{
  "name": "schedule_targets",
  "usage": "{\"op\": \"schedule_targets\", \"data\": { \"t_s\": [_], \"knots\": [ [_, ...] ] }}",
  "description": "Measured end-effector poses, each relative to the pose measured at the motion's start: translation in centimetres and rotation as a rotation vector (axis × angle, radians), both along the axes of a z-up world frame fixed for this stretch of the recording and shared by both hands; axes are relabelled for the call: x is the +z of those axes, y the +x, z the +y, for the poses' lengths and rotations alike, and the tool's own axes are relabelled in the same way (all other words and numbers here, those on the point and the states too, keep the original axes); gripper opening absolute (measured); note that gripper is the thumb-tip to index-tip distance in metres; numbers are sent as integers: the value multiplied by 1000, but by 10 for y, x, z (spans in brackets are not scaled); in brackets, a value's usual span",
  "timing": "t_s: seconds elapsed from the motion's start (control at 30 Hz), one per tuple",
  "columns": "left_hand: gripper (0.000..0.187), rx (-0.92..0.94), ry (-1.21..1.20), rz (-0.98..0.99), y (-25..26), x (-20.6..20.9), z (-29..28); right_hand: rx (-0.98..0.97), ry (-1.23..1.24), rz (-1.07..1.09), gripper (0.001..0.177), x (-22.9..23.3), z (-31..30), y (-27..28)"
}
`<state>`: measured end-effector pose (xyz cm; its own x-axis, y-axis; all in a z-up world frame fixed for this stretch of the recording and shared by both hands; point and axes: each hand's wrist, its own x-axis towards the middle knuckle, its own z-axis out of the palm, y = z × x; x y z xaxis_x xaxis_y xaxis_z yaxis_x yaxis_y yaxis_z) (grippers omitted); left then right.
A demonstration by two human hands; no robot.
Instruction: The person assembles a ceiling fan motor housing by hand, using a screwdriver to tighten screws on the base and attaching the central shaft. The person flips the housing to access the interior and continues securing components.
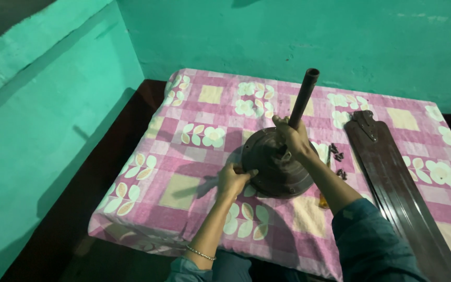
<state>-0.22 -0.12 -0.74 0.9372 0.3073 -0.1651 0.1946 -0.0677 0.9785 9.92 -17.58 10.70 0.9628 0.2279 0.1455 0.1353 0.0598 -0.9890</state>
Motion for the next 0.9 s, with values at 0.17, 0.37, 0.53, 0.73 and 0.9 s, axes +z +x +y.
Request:
{"op": "schedule_targets", "data": {
  "t_s": [0.17, 0.37, 0.53, 0.73, 0.9],
  "knots": [
    [49, 7, 17, -5, 2, -2, 2, -21, 35, 57, 39, -2, 0, 1],
    [51, -5, 109, -19, 3, -8, 2, -8, 55, 47, 41, -8, -3, 2],
    [50, -13, 154, -39, 1, -3, 1, 8, 63, 35, 39, -8, -5, 1],
    [35, -76, 256, -9, 1, 7, 5, 1, 89, 39, 38, -7, -2, -1],
    [32, -68, 314, -135, 7, -7, 10, 18, 52, 23, 39, -10, -2, -2]
  ]
}}
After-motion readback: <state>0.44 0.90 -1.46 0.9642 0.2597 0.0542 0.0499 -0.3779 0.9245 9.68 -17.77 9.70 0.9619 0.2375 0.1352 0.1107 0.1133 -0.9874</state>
